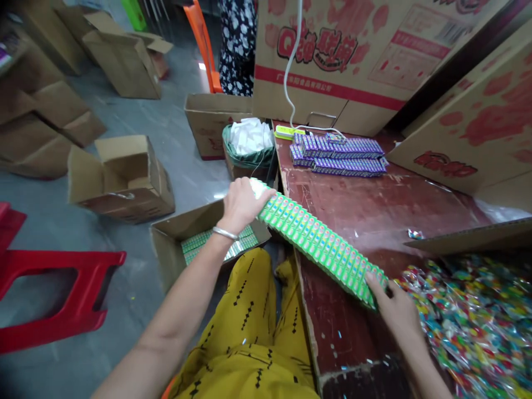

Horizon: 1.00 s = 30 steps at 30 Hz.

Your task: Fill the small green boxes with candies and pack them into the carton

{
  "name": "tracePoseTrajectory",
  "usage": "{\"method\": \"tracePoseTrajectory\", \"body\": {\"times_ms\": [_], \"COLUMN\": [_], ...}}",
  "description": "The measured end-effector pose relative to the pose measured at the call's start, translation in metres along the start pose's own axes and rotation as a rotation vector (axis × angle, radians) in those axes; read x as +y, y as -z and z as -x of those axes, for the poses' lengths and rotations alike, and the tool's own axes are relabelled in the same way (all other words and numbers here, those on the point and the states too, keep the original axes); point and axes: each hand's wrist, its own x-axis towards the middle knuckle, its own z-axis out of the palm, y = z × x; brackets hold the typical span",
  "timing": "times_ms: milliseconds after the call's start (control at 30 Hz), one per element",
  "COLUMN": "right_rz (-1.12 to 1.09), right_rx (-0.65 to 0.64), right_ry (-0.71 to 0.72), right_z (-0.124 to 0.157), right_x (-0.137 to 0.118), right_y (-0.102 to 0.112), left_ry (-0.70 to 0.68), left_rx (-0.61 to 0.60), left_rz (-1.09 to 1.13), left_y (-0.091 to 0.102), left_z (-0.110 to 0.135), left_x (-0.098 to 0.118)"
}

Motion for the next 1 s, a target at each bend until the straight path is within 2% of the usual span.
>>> {"method": "tracePoseTrajectory", "body": {"times_ms": [133,233,300,400,500,633,800,1000], "right_rz": [-0.077,-0.086,-0.03,0.017,0.074,0.118,0.195,0.263], "right_rx": [-0.094,-0.124,-0.127,-0.16,-0.232,-0.322,-0.419,-0.509], "right_ry": [0.164,0.341,0.409,0.496,0.503,0.508,0.467,0.389], "right_z": [-0.033,-0.054,-0.065,-0.075,-0.08,-0.087,-0.104,-0.117], "right_x": [-0.083,-0.149,-0.192,-0.248,-0.293,-0.331,-0.356,-0.372], "right_y": [0.001,-0.012,-0.028,-0.062,-0.1,-0.147,-0.199,-0.251], "left_ry": [0.164,0.303,0.403,0.532,0.633,0.758,0.871,0.977], "left_rx": [0.122,0.198,0.228,0.264,0.276,0.232,0.148,0.023], "left_rz": [-0.072,-0.118,-0.137,-0.152,-0.154,-0.106,-0.064,-0.025], "left_y": [0.039,0.059,0.065,0.061,0.043,0.003,-0.058,-0.116], "left_z": [0.001,0.011,0.021,0.038,0.05,0.055,0.056,0.071], "left_x": [-0.066,-0.121,-0.158,-0.21,-0.254,-0.3,-0.34,-0.368]}}
